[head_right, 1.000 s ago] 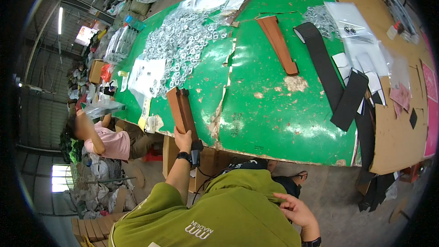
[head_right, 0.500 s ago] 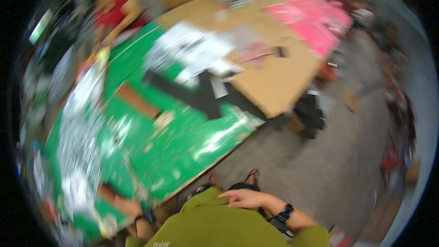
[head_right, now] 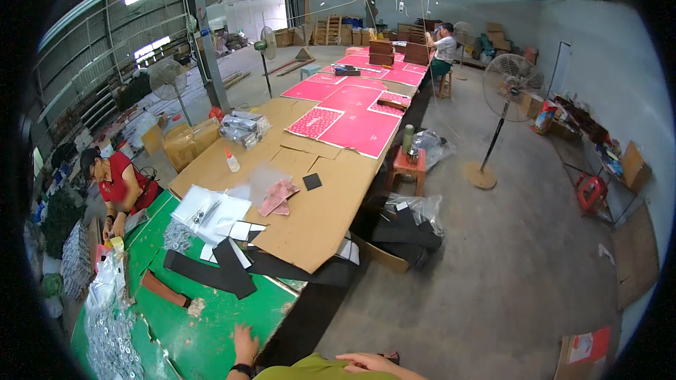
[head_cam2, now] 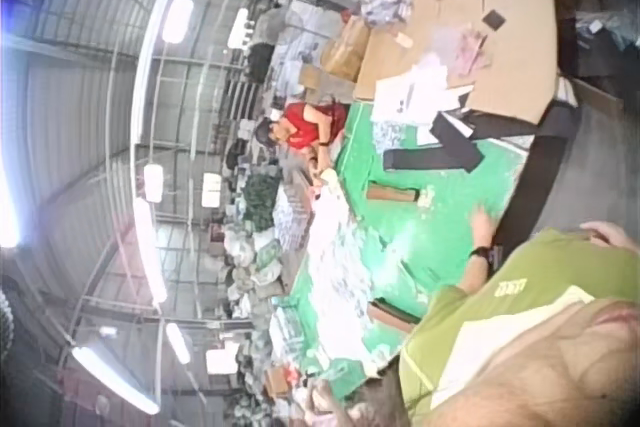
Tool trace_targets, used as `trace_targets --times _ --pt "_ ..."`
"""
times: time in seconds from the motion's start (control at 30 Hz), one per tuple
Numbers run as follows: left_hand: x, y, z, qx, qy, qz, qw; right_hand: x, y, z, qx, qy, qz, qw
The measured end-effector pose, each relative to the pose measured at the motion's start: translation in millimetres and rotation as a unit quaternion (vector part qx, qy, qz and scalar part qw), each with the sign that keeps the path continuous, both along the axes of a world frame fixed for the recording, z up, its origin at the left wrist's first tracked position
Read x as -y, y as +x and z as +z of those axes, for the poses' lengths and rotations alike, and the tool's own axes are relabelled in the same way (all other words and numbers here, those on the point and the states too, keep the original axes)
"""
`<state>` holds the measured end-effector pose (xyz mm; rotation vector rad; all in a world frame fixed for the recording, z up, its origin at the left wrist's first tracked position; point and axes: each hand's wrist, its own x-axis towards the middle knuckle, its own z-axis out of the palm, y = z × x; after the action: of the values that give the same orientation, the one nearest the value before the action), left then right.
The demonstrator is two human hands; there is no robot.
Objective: Assembling wooden slats and applying adhesive strips for furniture manufacturing in a workshop setting.
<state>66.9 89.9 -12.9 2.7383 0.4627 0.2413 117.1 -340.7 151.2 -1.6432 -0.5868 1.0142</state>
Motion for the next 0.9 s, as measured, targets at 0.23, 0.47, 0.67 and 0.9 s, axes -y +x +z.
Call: trace_targets --times 0.23,0.47,0.67,0.9 --pt "147.3 130.1 36.4 -0.19 -0.133 -0.115 0.966 155.6 11.6 27.5 -0.13 0.076 -0.178 0.972" --pt "247.0 232.3 1.6 -0.402 -0.083 -0.211 0.887 272.0 3.2 -19.4 -0.159 0.175 -0.311 0.921" --pt "342.2 337.1 -13.0 -0.47 -0.004 -0.219 0.855 356.4 27.3 -49.2 -0.223 0.244 -0.386 0.861" --pt "509.5 496.9 -102.5 -0.501 0.034 -0.235 0.832 520.5 67.0 -84.8 -0.223 0.002 -0.541 0.811"
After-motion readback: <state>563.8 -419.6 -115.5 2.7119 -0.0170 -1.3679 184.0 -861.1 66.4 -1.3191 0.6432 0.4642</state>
